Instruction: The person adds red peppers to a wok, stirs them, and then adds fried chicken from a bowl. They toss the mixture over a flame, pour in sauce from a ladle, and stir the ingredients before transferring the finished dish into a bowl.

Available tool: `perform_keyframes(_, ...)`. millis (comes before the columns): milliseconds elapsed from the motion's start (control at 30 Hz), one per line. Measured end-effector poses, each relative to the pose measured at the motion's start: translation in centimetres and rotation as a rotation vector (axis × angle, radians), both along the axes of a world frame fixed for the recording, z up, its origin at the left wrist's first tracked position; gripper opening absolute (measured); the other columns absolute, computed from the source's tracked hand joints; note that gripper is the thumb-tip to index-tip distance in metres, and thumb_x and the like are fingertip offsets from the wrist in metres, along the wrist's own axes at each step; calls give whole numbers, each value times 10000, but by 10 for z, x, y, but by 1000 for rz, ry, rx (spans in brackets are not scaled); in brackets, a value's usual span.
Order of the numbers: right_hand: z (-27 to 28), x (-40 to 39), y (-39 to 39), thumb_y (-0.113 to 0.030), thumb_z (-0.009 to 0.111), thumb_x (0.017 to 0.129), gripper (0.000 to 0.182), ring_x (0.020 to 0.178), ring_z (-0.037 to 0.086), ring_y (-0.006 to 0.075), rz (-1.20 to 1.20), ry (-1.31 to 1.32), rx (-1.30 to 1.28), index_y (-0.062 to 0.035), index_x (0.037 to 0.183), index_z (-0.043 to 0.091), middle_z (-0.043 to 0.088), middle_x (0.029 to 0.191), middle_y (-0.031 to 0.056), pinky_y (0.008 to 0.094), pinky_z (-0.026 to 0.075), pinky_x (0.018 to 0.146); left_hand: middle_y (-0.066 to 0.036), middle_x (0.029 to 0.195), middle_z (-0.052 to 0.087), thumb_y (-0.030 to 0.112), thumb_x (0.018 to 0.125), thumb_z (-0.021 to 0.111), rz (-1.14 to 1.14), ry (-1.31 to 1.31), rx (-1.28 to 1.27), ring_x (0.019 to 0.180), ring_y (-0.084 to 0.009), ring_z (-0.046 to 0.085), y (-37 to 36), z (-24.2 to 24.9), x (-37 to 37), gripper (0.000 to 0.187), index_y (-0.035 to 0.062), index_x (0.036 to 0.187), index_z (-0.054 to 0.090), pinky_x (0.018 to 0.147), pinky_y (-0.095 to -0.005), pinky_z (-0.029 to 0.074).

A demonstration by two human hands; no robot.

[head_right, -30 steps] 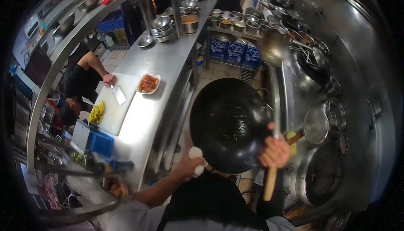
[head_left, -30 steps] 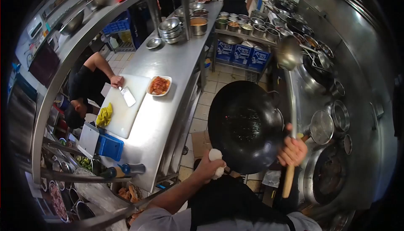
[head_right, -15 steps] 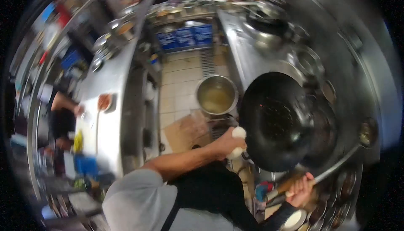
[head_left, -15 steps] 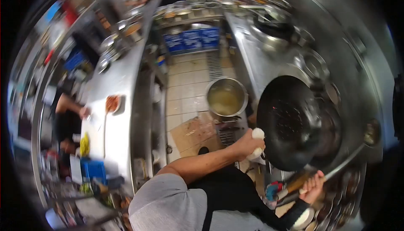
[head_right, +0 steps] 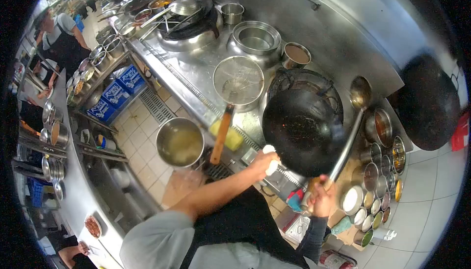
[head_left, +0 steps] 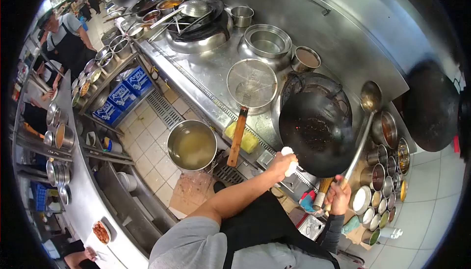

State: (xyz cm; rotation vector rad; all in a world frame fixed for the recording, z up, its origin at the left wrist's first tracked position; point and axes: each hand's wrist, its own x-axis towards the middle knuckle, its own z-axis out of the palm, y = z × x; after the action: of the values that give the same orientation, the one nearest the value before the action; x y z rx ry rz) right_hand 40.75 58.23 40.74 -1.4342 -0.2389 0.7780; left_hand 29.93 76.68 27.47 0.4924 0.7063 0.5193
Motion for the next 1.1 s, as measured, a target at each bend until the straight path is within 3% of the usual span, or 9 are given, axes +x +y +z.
perform_keyframes(133,5,34,69,-30,581,869,460,423,431,60,110,-490,-182,-34,1313,459,500,662,-1,208,334,353,-67,664,595,76,729,668,15,55,-70,547,-178,570,22,-10,29,83,10,740,620,479,-330,445)
perform_keyframes(167,-5,61,91,-58,608,856,519,664,618,152,148,-573,-290,-4,1350,458,621,849,96,251,492,555,-63,689,604,60,736,659,-14,141,-45,580,-187,583,26,-14,36,62,24,768,620,506,-330,451)
perform_keyframes(233,-27,116,151,-115,650,818,615,1215,534,315,247,-789,-386,20,1378,436,559,1287,249,356,390,1027,-68,715,608,56,735,643,-120,-32,11,634,-188,593,44,-23,36,70,28,797,626,569,-317,463)
perform_keyframes(333,-50,182,256,-150,582,829,602,1009,587,460,368,-1294,-543,11,1384,417,620,1104,278,504,469,857,-88,715,616,60,715,679,-64,28,75,606,-175,602,61,-30,49,118,-29,771,626,514,-328,463)
perform_keyframes(633,-79,241,386,-127,573,866,624,832,676,342,794,-1826,-1282,40,1421,341,674,912,250,432,550,707,-155,930,551,144,676,717,-251,249,106,792,-232,594,92,-60,71,606,-85,1144,406,648,-379,519)
perform_keyframes(700,-55,277,398,-110,577,858,627,830,675,353,765,-1655,-998,34,1419,336,667,956,263,432,552,693,-167,931,561,149,690,723,-303,237,120,807,-232,597,94,-51,67,587,-93,1127,415,667,-371,520)
perform_keyframes(733,-28,283,413,-61,508,846,595,867,656,406,906,-968,-972,24,1412,350,671,936,252,482,524,765,-173,941,569,176,711,733,-280,309,127,801,-228,600,95,-42,66,570,-91,1116,433,674,-360,520)
perform_keyframes(833,-73,242,382,-62,494,840,520,922,643,411,738,-1460,-1101,22,1349,424,655,969,278,518,496,780,-172,961,589,231,758,743,-250,472,182,775,-213,610,90,-18,61,527,-75,1096,477,682,-338,517)
perform_keyframes(1100,-26,240,356,-109,539,860,515,924,612,473,552,-1339,-743,4,1345,409,636,992,303,540,476,803,-90,1015,624,287,843,725,-320,582,395,894,-159,598,70,45,-90,503,28,1225,525,783,-314,493)
